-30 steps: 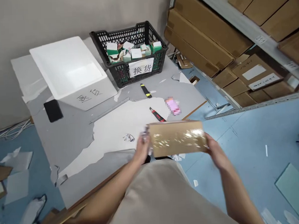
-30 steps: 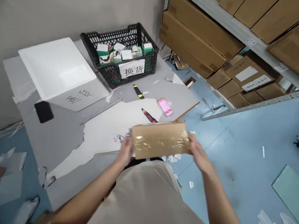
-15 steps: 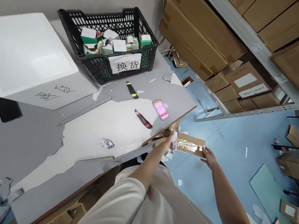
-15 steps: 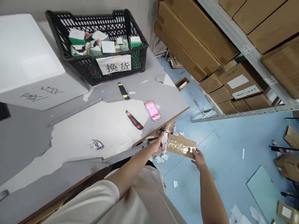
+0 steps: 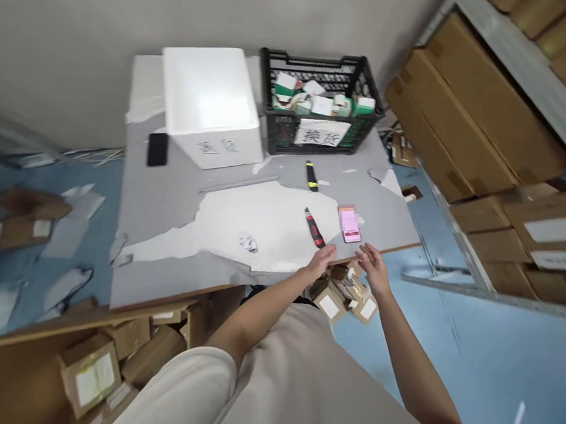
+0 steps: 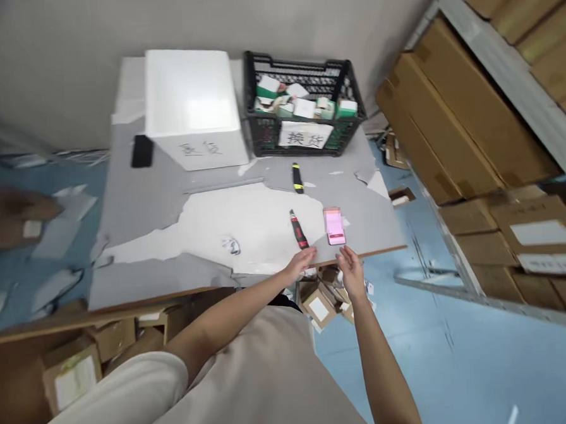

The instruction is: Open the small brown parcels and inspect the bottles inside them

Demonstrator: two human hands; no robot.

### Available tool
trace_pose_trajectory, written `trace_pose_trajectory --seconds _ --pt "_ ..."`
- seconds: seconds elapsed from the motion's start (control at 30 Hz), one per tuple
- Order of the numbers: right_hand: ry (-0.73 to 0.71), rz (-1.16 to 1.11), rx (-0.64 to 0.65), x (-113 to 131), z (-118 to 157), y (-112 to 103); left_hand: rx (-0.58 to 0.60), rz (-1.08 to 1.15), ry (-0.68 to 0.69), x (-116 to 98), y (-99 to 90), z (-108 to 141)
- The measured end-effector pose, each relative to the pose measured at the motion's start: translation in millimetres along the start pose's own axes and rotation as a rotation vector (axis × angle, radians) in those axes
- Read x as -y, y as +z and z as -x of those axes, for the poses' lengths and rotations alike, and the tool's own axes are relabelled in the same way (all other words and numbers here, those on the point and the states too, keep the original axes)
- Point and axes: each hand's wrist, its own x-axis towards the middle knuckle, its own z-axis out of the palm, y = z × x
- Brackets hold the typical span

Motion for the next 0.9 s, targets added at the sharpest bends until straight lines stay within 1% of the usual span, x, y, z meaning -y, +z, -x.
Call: trace_pose_trajectory --seconds 0.03,0.1,0.2,0.27,0.33,0.4,0.47,0.53,0.63,0.77,0.9 --pt "-0.023 0.010 0.063 9.0 -10.0 20.2 -0.076 -0.007 0.039 -12.2 -16.1 6.7" --pt "-0.061 0.034 0.189 23.4 -26.1 64.4 -0.272 -0.041 0.147 -35.3 -50.9 25.1" --pt "-0.112 0.095 0.364 37.6 -35.5 139.2 -0.582 -0.118 0.324 -60.7 -106.9 69.1" --pt "-0.154 0.160 0.505 45.0 -29.5 192.1 -0.756 -0.139 0.386 -67.1 -144.0 109.4" --pt "-0.201 0.221 0.668 52.4 -13.4 243.8 -0.921 -0.125 0.420 -63.5 -177.9 154.6" --pt "-0.253 0.262 0.835 59.2 10.8 291.1 -1.087 -0.090 0.452 -51.0 -206.6 199.1" --pt "-0.310 0.299 0.977 64.1 39.7 332.2 -1.226 -0.032 0.468 -32.7 -230.5 238.1" --pt "-0.368 0.347 1.093 65.5 70.1 368.0 -1.316 0.039 0.469 -12.2 -250.8 269.8" --pt "-0.432 0.427 1.230 59.2 116.4 416.9 -1.391 0.141 0.475 18.5 -278.0 308.0" --pt "-0.540 0.544 1.365 35.8 182.4 482.2 -1.455 0.244 0.473 59.1 -314.4 358.5" --pt "-0.629 0.648 1.533 -4.4 248.3 550.6 -1.550 0.301 0.431 105.2 -357.8 416.1"
